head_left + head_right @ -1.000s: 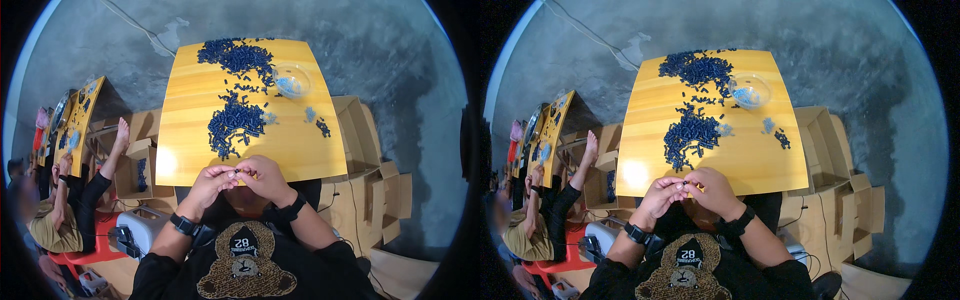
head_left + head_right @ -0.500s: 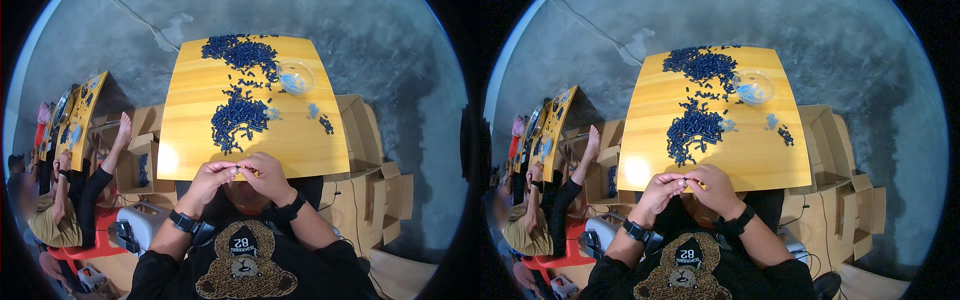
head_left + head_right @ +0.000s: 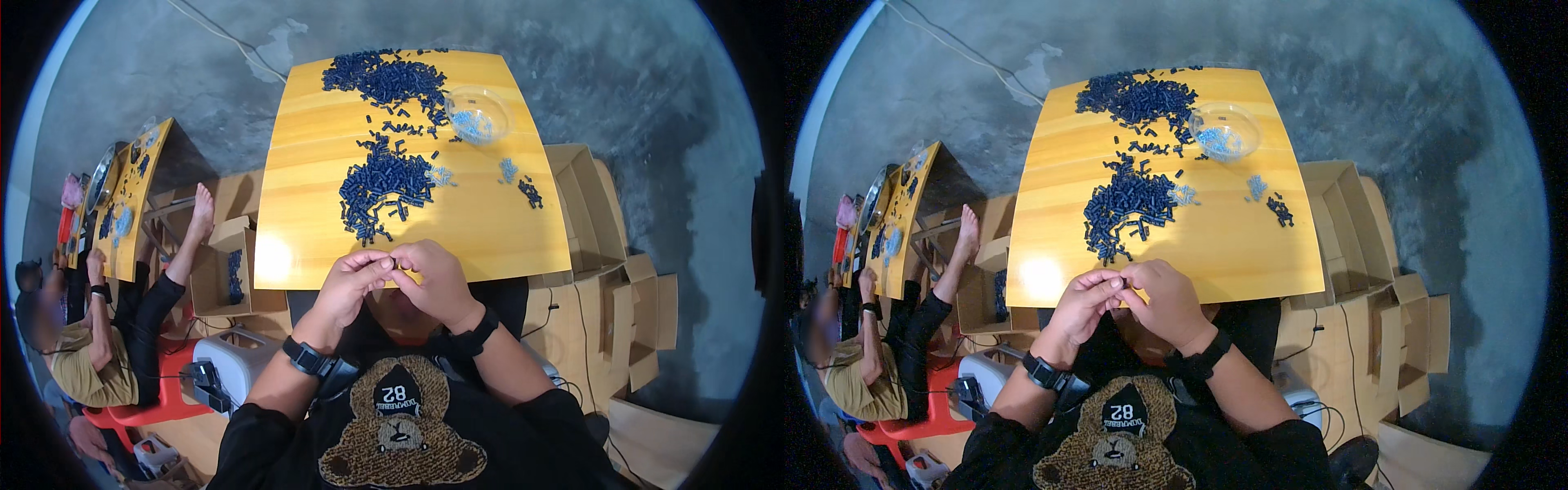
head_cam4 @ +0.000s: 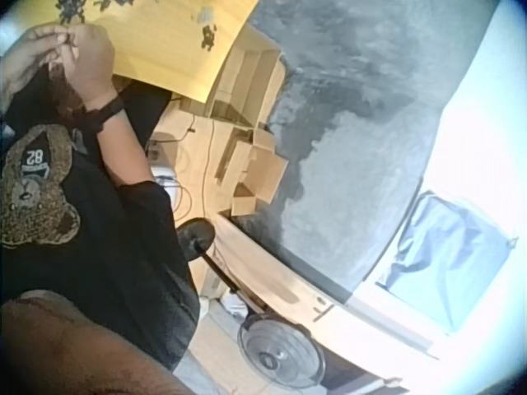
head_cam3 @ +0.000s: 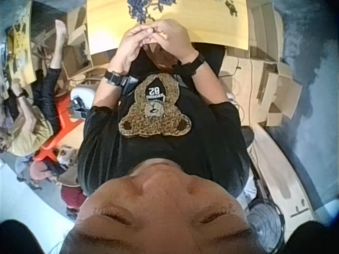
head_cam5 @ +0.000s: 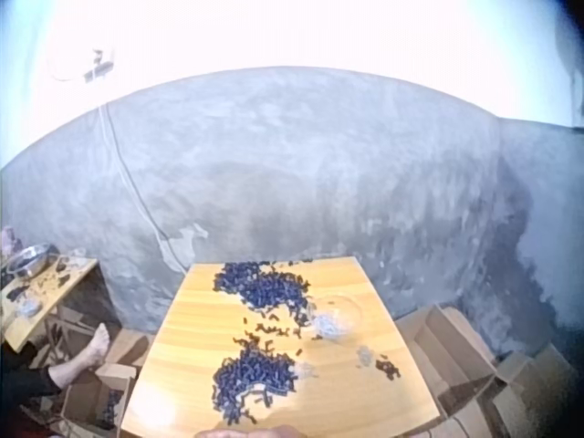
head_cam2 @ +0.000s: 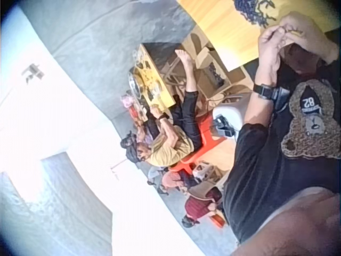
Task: Assembling small blue plastic components at a workshop desk.
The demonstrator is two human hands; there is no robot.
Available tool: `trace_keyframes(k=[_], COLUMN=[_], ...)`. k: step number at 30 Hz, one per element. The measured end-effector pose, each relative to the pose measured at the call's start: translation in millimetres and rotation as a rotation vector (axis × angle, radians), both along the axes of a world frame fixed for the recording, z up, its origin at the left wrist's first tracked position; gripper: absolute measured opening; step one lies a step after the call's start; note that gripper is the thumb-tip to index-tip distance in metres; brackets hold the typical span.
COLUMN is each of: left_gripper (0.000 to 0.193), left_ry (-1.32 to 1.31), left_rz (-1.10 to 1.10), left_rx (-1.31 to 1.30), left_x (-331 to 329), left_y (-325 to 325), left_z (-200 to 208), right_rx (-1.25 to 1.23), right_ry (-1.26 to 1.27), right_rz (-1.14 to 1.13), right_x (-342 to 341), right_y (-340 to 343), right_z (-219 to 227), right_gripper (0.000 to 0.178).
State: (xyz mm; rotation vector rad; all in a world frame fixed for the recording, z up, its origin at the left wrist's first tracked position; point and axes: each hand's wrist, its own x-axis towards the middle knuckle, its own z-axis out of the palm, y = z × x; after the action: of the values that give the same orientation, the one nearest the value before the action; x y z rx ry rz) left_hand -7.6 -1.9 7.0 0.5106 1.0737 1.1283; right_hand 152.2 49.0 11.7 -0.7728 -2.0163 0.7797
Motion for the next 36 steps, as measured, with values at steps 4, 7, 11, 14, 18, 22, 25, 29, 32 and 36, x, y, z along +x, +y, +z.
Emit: trace_keyframes(k=[4, 7, 11, 14, 18, 22, 25, 29, 32, 36], left_gripper=[0.021, 0.027, 0.023, 0.018, 0.014, 0.013, 0.012, 0.012, 0.012, 0.012], left_ry=[-0.106, -0.122, -0.133, -0.055, -0.019, 0.012, 0.017, 0.051, 0.076, 0.082], left_rz=[0.057, 0.062, 0.065, 0.005, -0.027, -0.006, -0.007, -0.007, 0.063, 0.153], left_rx=[-0.028, -0.051, -0.057, 0.002, 0.023, -0.014, -0.005, -0.005, -0.012, 0.033], left_x=[0, -2, -2, -1, 5, 7, 5, -2, -7, -20], left_y=[-2, -3, -6, -7, -6, -4, -3, -1, 5, 13], left_z=[-1, -1, 1, 0, 2, 1, -2, -6, -5, -14], right_rx=[-0.010, -0.037, -0.041, -0.069, -0.045, -0.044, -0.051, -0.100, -0.080, -0.106], right_ry=[0.040, 0.009, 0.029, 0.018, 0.022, -0.011, -0.055, -0.040, -0.089, -0.306], right_rz=[0.003, 0.004, 0.001, -0.003, 0.006, -0.001, 0.012, 0.020, -0.023, -0.195], right_x=[1, 1, 0, 1, 1, 2, 2, 7, 26, 46], right_y=[-2, -4, -5, -5, -6, -6, -5, 1, 17, 48], right_z=[0, 1, 0, 1, -3, 0, 0, -5, -12, -9], right_gripper=[0.022, 0.021, 0.021, 0.020, 0.018, 0.017, 0.018, 0.016, 0.016, 0.014])
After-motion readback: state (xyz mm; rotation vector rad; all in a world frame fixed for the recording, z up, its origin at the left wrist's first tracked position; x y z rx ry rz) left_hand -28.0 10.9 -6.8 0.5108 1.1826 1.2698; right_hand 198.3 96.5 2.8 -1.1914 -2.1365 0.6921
